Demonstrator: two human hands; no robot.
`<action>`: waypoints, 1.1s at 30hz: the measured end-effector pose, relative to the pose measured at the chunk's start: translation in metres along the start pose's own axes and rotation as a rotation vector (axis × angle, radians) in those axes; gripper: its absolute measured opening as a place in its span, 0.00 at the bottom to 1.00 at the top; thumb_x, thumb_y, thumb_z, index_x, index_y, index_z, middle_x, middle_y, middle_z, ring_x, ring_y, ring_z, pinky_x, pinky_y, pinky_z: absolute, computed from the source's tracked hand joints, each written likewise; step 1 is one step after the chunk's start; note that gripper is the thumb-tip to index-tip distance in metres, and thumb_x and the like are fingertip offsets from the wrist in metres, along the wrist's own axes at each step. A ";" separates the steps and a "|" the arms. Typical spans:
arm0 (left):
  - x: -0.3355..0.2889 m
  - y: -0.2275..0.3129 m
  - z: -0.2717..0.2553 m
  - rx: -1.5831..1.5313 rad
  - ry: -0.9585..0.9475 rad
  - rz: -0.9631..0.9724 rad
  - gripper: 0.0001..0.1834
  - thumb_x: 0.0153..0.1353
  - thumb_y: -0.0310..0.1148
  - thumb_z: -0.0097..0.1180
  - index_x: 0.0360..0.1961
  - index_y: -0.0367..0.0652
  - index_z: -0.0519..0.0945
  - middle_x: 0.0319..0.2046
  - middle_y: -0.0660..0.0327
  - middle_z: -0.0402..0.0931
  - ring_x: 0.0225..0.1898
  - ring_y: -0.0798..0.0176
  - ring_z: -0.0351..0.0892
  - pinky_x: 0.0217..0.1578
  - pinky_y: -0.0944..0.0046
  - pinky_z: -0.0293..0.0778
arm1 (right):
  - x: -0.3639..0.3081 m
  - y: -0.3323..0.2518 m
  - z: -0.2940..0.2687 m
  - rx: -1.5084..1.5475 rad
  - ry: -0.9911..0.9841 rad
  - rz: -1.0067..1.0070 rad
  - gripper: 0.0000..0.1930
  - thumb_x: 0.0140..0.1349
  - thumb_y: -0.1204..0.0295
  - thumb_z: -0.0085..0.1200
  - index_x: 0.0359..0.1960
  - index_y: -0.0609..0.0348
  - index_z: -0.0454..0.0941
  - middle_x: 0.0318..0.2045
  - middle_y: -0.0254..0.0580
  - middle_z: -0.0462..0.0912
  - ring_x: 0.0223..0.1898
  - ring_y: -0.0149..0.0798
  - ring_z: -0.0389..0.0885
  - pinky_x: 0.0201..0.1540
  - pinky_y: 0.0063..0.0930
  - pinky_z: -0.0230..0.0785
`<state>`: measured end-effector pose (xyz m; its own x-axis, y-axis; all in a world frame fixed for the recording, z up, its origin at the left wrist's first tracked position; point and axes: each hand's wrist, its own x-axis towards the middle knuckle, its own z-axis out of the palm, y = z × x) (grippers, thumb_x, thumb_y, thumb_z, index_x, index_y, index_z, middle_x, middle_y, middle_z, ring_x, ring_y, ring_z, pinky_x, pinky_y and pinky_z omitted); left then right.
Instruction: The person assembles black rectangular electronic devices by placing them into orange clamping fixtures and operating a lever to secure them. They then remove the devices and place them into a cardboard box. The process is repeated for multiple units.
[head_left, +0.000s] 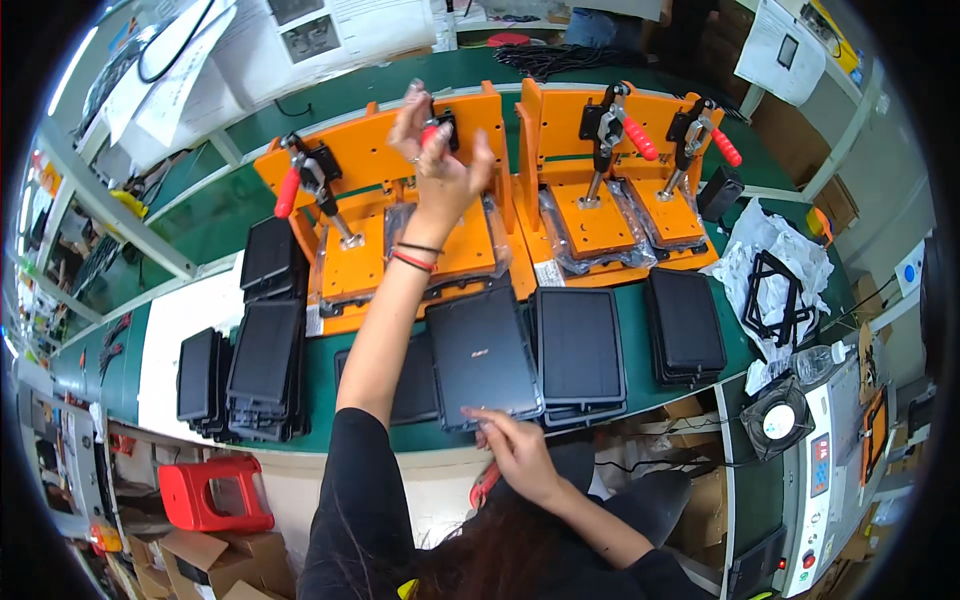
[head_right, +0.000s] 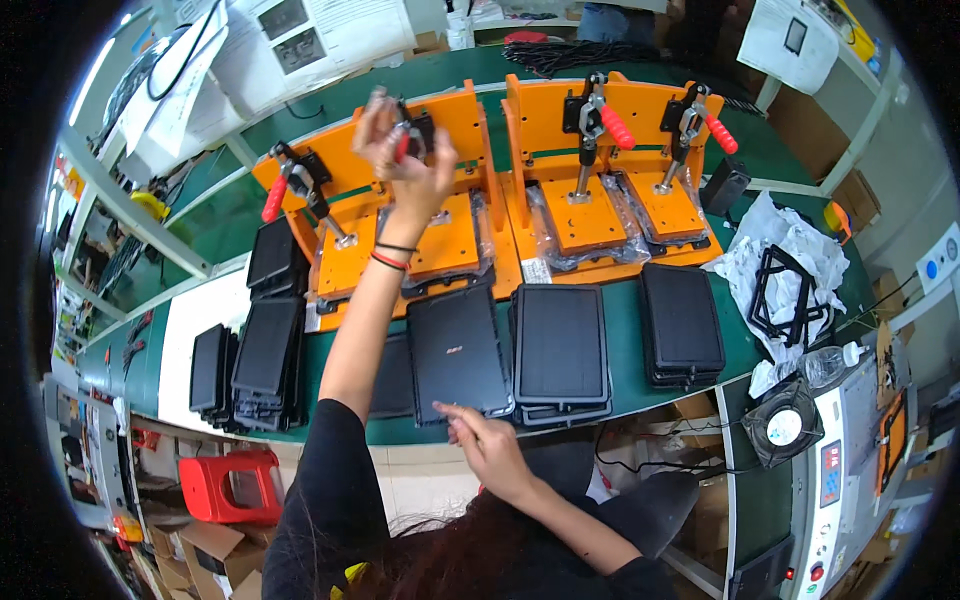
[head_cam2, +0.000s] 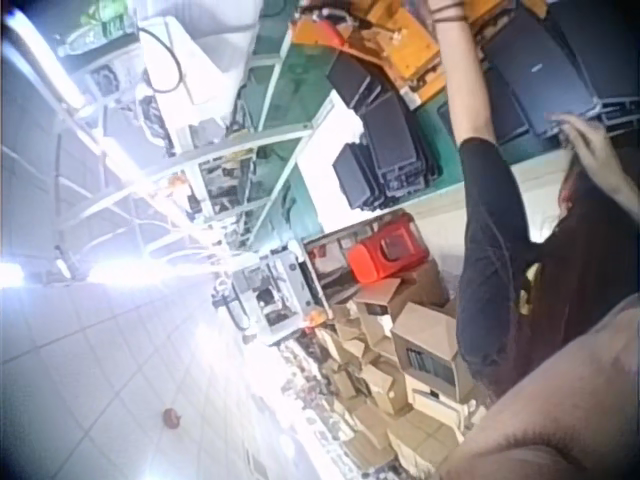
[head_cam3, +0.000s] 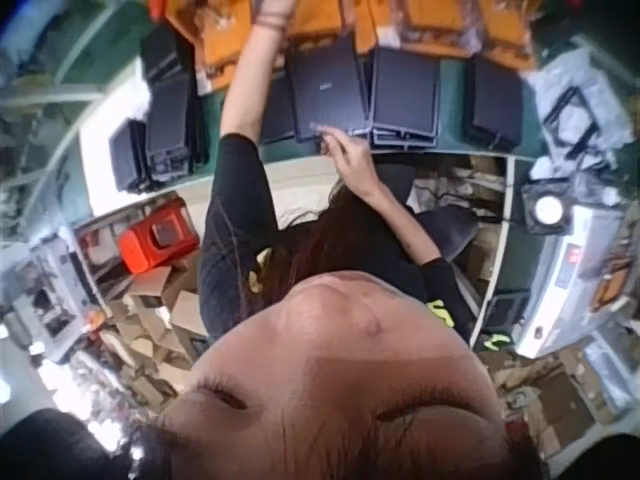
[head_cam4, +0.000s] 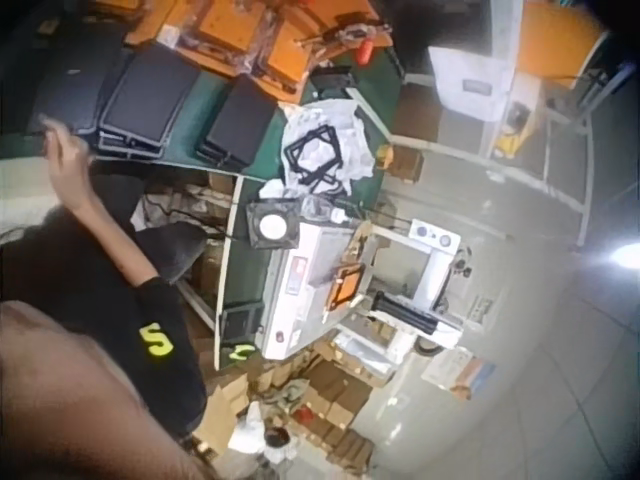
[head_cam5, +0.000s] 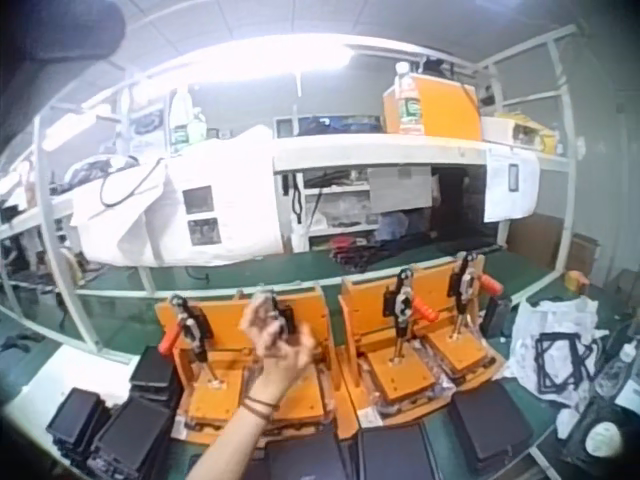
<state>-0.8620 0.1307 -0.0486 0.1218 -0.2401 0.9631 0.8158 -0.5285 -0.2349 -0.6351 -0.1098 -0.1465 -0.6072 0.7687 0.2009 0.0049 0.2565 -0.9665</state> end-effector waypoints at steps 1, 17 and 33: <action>0.011 -0.001 0.013 0.128 0.038 0.036 0.35 0.52 0.22 0.54 0.60 0.42 0.55 0.55 0.45 0.57 0.62 0.43 0.56 0.56 0.53 0.66 | -0.002 0.008 0.001 0.007 0.031 -0.008 0.14 0.67 0.77 0.43 0.51 0.64 0.75 0.23 0.45 0.79 0.26 0.36 0.80 0.33 0.27 0.72; 0.088 -0.064 -0.002 0.137 -0.497 -0.637 0.19 0.60 0.40 0.53 0.45 0.34 0.74 0.38 0.43 0.73 0.46 0.39 0.70 0.52 0.50 0.63 | 0.038 0.014 0.010 0.132 0.079 0.148 0.13 0.69 0.75 0.40 0.49 0.64 0.76 0.24 0.37 0.77 0.26 0.25 0.72 0.32 0.19 0.68; -0.079 0.097 -0.129 0.116 -1.177 -0.297 0.17 0.59 0.27 0.53 0.50 0.34 0.74 0.44 0.51 0.77 0.45 0.51 0.77 0.47 0.57 0.73 | -0.054 0.004 -0.005 0.142 -0.006 0.160 0.13 0.66 0.79 0.42 0.50 0.64 0.75 0.26 0.43 0.81 0.27 0.32 0.81 0.34 0.23 0.72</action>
<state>-0.8654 -0.0065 -0.1643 0.3109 0.7943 0.5219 0.9374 -0.3469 -0.0306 -0.5986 -0.1473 -0.1601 -0.6127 0.7892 0.0424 -0.0104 0.0456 -0.9989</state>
